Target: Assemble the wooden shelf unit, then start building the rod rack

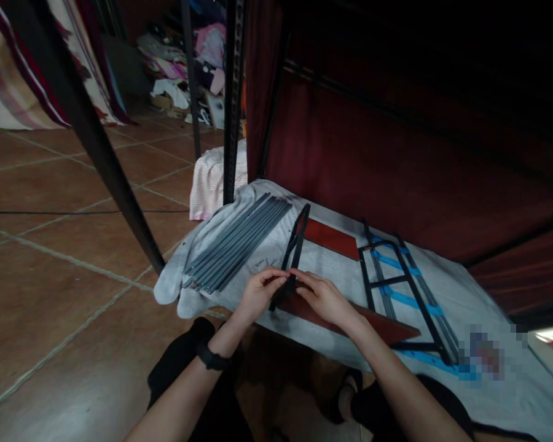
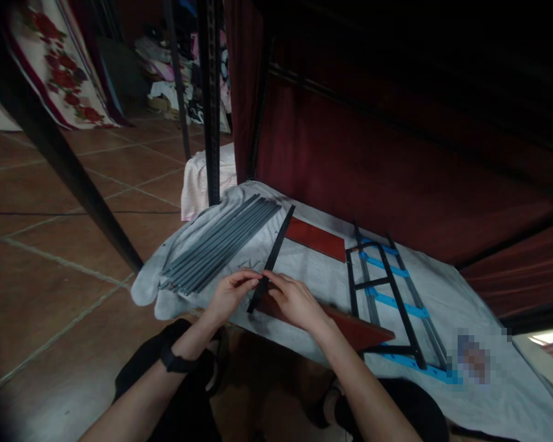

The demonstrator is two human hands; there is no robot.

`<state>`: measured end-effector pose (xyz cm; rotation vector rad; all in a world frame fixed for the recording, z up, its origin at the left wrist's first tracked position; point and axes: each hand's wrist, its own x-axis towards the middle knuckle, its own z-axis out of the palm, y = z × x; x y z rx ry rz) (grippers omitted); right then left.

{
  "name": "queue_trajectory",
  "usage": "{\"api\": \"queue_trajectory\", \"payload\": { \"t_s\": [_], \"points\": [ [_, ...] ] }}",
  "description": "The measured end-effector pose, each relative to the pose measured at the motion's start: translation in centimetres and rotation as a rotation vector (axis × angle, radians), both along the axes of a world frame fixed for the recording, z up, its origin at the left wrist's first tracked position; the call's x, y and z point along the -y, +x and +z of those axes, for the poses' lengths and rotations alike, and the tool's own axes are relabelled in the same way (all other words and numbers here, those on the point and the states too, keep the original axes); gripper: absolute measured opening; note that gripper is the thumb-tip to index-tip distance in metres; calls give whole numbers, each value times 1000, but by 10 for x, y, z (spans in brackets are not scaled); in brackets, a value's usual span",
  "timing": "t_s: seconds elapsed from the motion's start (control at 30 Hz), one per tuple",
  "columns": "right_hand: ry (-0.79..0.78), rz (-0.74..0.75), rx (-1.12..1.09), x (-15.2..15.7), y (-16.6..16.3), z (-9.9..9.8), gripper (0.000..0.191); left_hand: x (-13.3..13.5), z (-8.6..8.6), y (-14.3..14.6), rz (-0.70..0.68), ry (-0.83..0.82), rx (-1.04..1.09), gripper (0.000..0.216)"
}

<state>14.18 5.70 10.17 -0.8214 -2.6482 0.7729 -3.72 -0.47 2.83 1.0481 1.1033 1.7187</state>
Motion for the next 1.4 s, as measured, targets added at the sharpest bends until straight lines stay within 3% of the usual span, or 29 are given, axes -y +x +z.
{"api": "queue_trajectory", "payload": {
  "t_s": [0.13, 0.27, 0.4, 0.53, 0.7, 0.83, 1.0, 1.17, 1.3, 1.4],
  "points": [
    [14, 7, 30, -3, 0, -1, 53, 0, -1, -2, -25, -24, 96, 35],
    [33, 10, 56, -4, 0, -3, 52, 2, -2, -1, 41, -86, 46, 22],
    [36, 6, 63, -3, 0, -3, 52, 5, 2, -3, -11, 22, -42, 16],
    [37, 4, 73, -2, 0, -3, 53, 4, 2, -6, -12, -24, 84, 37],
    [48, -8, 64, -4, 0, -6, 54, 2, 1, -7, 5, -111, 17, 23],
    [58, 0, 63, -4, 1, -6, 53, 4, 2, -8, -34, -34, 22, 29],
    [50, 3, 67, -3, 1, -5, 54, 1, -1, -7, 19, -109, -14, 24],
    [47, -3, 72, -3, 1, -4, 54, 2, -1, -6, -57, -1, 1, 25],
    [44, 1, 72, -2, 1, -4, 54, 1, -3, -3, 28, -89, 2, 27],
    [41, 5, 62, -2, 1, -4, 54, 1, -3, -2, 5, -79, -40, 22]
  ]
}}
